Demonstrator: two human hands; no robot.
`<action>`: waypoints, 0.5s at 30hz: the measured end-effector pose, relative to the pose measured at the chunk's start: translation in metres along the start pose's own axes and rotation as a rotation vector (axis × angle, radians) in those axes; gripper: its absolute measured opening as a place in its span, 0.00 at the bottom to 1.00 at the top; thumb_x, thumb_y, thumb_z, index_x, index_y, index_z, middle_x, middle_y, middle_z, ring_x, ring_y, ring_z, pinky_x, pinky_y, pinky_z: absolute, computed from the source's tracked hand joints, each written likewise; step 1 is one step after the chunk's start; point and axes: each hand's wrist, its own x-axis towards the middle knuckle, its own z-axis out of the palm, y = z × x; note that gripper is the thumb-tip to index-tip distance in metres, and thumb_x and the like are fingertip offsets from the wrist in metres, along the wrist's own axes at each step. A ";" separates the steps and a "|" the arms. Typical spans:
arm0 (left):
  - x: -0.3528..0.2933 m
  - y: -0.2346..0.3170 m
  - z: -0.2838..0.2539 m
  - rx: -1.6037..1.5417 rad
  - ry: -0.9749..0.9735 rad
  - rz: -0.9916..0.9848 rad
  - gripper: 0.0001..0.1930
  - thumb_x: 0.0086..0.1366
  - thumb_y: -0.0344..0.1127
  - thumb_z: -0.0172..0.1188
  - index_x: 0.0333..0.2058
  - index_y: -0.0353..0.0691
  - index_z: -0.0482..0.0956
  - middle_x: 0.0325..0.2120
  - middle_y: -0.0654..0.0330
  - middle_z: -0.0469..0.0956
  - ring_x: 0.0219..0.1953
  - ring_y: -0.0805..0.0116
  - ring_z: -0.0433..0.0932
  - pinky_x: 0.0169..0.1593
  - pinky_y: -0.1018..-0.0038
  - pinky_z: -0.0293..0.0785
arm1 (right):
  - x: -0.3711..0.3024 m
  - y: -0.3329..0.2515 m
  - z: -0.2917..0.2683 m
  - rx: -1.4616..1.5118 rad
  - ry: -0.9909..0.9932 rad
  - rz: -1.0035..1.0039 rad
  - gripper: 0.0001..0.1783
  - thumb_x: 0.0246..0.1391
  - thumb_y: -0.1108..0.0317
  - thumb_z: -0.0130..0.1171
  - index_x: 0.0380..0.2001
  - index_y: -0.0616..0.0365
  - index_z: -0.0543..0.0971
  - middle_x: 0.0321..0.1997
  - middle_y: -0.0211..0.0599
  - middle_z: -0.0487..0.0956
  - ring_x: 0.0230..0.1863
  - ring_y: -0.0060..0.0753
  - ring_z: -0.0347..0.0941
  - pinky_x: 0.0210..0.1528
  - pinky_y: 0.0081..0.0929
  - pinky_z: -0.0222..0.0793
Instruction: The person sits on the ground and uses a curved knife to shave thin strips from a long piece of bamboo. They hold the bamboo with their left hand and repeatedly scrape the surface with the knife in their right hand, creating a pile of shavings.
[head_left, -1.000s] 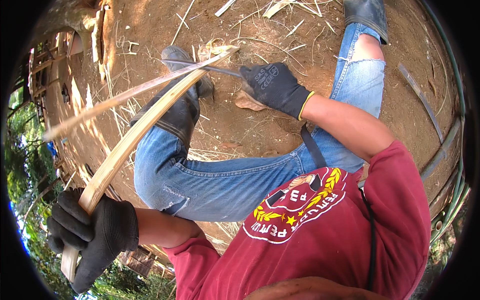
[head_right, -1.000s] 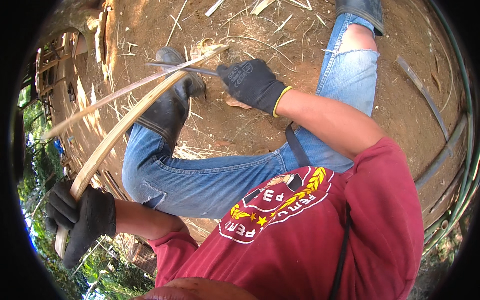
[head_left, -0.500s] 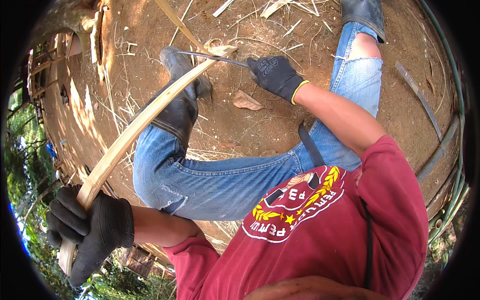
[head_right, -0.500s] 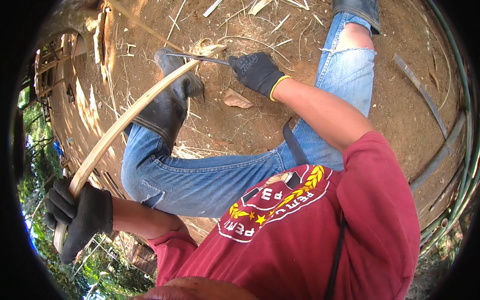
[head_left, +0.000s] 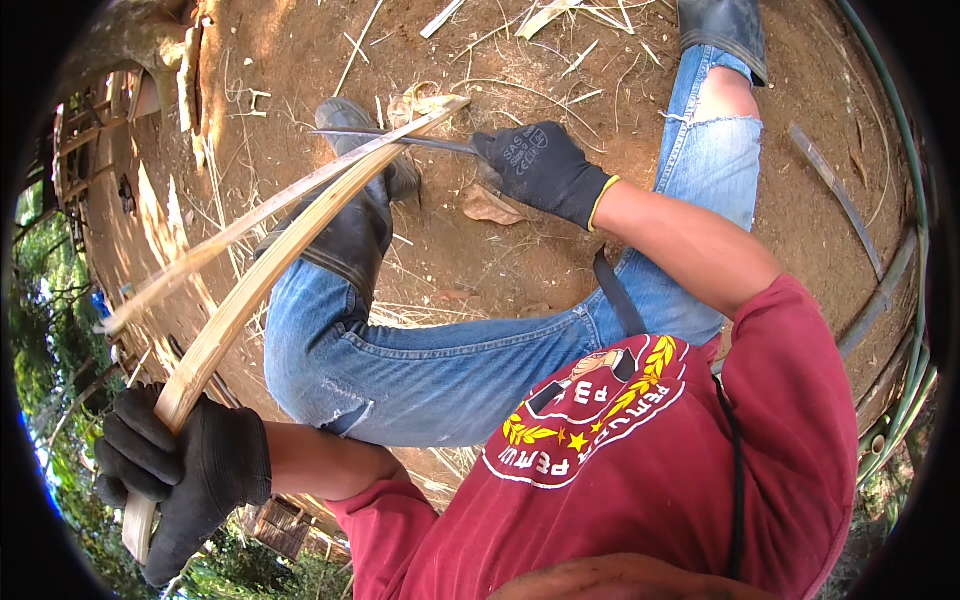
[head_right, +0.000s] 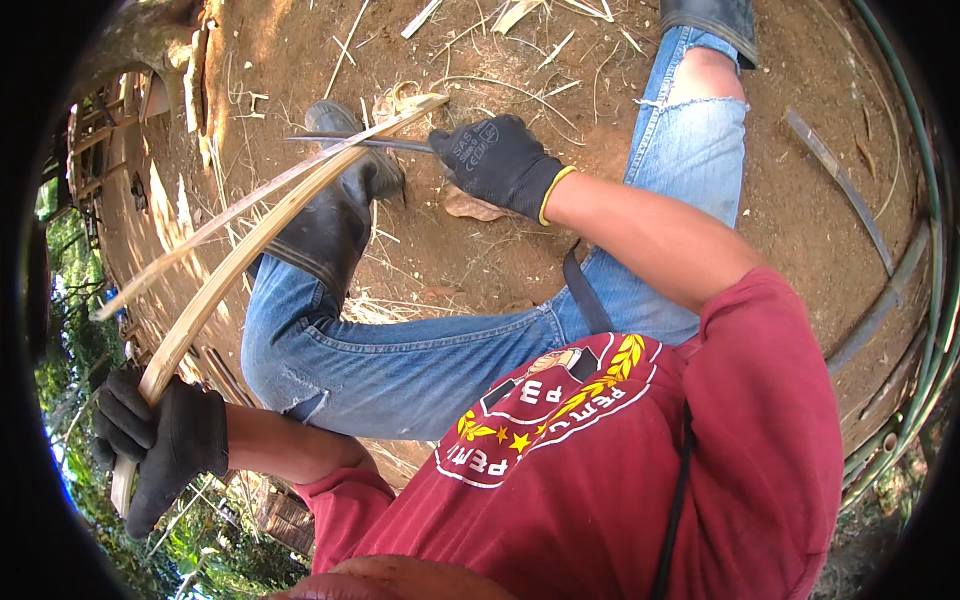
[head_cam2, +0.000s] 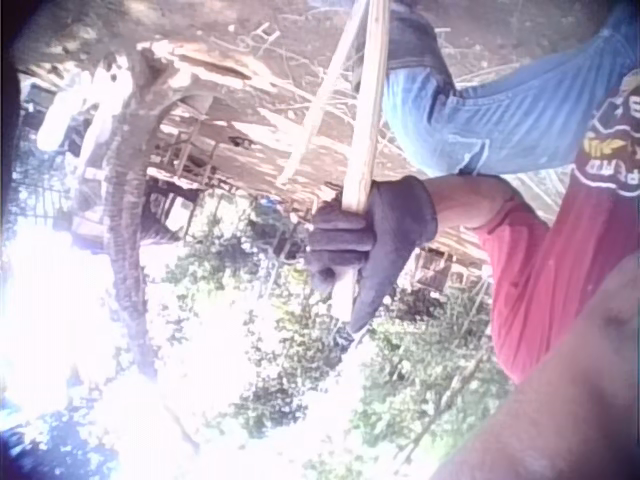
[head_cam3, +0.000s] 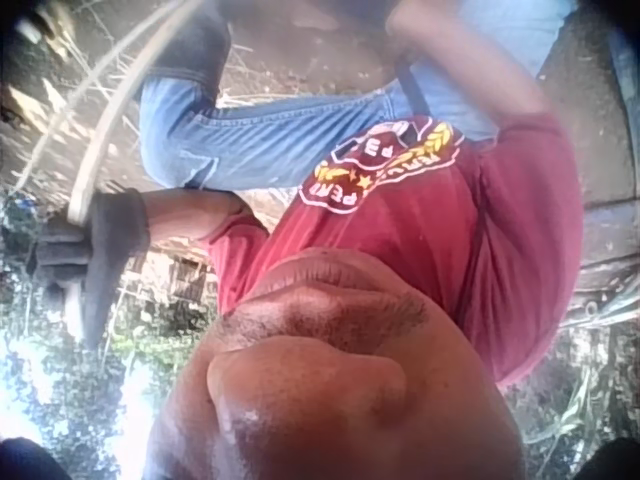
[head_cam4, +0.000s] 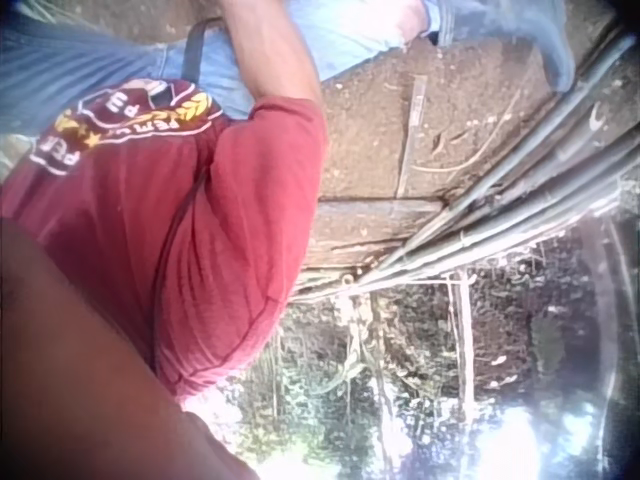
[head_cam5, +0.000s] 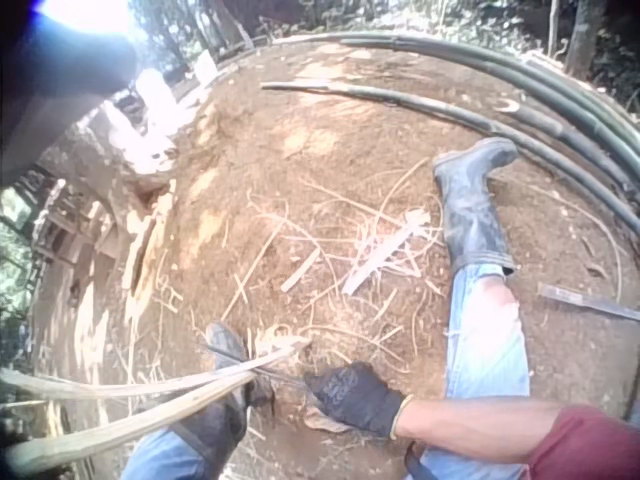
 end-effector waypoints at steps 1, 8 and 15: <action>0.000 0.000 0.001 -0.005 -0.001 -0.007 0.40 0.37 0.73 0.70 0.30 0.43 0.66 0.16 0.73 0.57 0.14 0.82 0.54 0.18 0.83 0.46 | 0.002 0.009 0.005 -0.012 -0.017 0.017 0.15 0.55 0.62 0.52 0.45 0.54 0.74 0.30 0.40 0.81 0.29 0.42 0.80 0.27 0.42 0.73; 0.001 -0.002 0.002 -0.009 0.020 -0.013 0.40 0.37 0.73 0.70 0.30 0.42 0.66 0.16 0.72 0.55 0.14 0.81 0.52 0.19 0.82 0.44 | 0.007 0.039 0.028 -0.080 0.008 -0.013 0.17 0.56 0.60 0.53 0.47 0.54 0.73 0.31 0.40 0.82 0.30 0.43 0.80 0.29 0.42 0.74; 0.000 -0.004 0.007 0.103 0.021 0.023 0.42 0.38 0.77 0.66 0.30 0.41 0.66 0.16 0.72 0.54 0.14 0.81 0.49 0.19 0.81 0.43 | 0.003 0.022 0.013 -0.026 -0.090 0.035 0.21 0.56 0.56 0.54 0.48 0.57 0.74 0.30 0.41 0.79 0.29 0.43 0.78 0.30 0.42 0.73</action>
